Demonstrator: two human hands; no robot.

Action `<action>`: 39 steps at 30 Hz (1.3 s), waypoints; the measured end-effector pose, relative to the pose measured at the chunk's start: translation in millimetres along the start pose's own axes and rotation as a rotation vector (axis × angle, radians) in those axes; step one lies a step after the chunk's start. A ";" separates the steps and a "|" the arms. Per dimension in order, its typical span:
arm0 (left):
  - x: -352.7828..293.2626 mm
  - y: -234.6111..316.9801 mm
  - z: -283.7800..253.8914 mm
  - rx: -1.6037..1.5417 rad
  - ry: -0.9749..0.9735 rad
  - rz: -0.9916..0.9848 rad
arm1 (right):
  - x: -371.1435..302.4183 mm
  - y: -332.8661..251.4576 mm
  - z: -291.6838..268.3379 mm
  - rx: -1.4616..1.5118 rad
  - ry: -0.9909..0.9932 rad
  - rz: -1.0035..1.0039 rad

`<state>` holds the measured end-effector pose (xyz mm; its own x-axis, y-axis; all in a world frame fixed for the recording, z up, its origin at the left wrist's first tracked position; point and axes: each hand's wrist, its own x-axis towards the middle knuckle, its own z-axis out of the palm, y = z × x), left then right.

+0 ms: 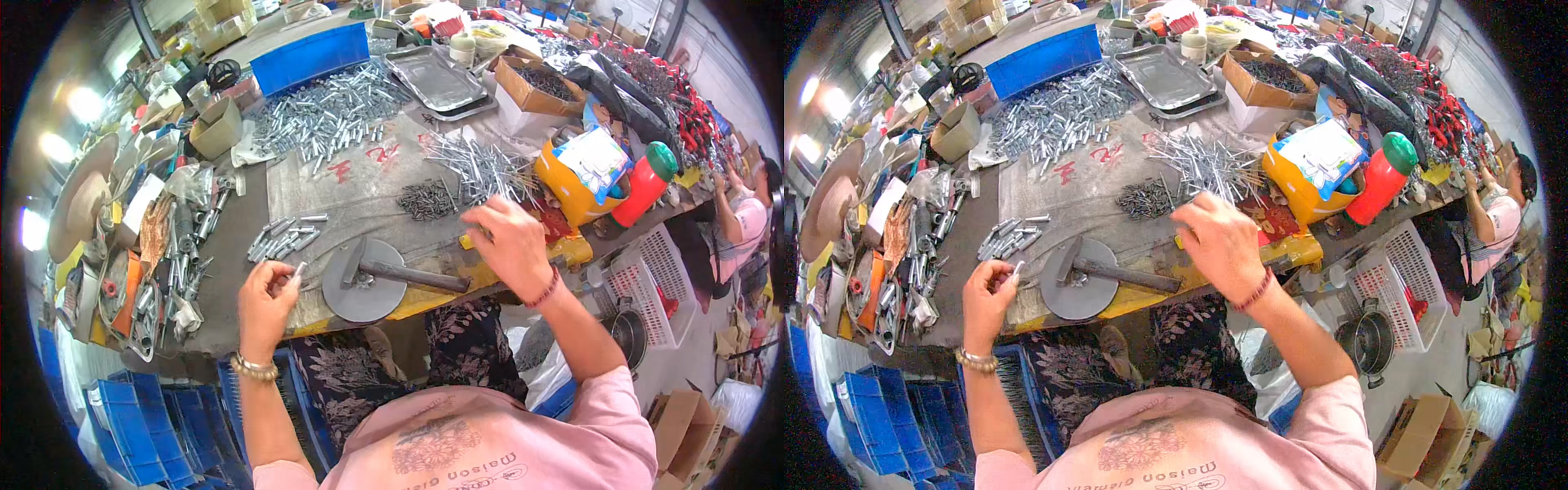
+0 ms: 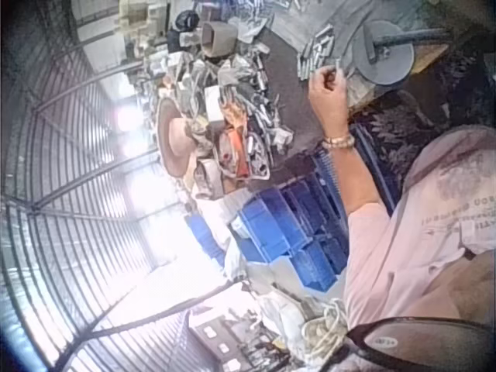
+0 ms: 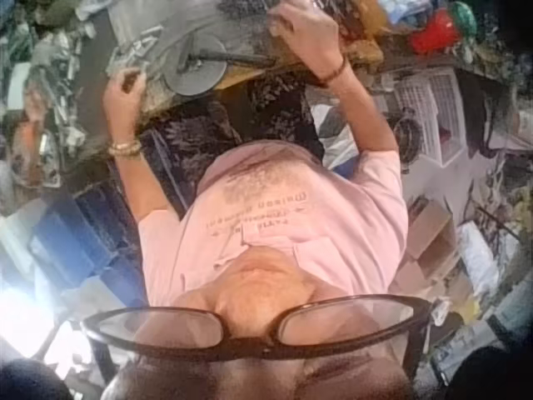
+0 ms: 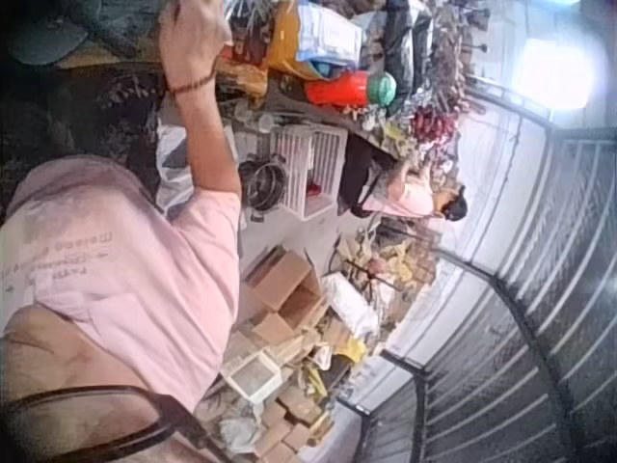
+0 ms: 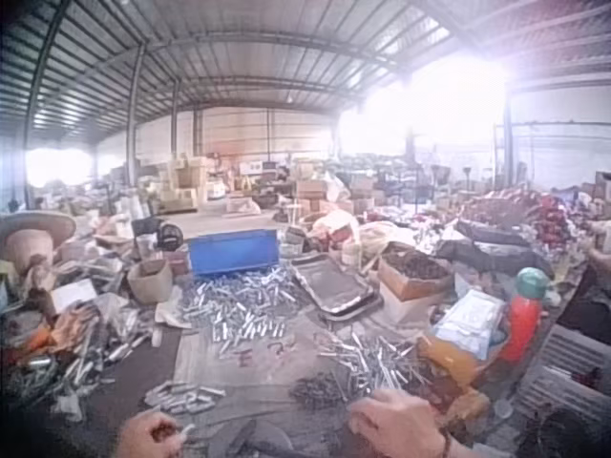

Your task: The person assembles metal fasteners by sliding metal sleeves onto pins and securing them with a hammer on a round metal base. The person then gathers and places the assembled pins into a blue bin and a plastic bag.

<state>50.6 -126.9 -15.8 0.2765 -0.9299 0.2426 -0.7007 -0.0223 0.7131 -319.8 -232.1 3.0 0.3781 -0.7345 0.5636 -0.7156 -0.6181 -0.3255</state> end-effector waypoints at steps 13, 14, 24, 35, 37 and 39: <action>-39.0 50.8 27.7 -0.030 -0.168 0.166 | 15.5 16.0 20.9 -0.396 -0.046 0.162; -38.4 50.4 28.2 0.024 -0.170 0.201 | 16.8 13.3 6.7 -0.404 -0.047 0.166; -36.9 46.7 36.5 0.028 -0.125 0.287 | 22.2 -4.9 -47.1 -0.174 -0.290 0.018; -42.5 44.1 40.4 0.003 -0.092 0.280 | -24.8 -1.2 14.7 0.474 0.071 0.295; -42.5 53.8 40.9 -0.034 -0.110 0.238 | -25.1 8.7 22.4 0.459 0.084 0.254; -42.1 52.4 42.9 -0.089 -0.123 0.162 | -29.8 11.4 25.7 0.506 0.040 0.298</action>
<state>-26.0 -104.7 -16.8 0.0790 -0.9566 0.2804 -0.6670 0.1583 0.7281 -324.1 -224.5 -37.0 0.1743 -0.8920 0.4171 -0.4148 -0.4507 -0.7904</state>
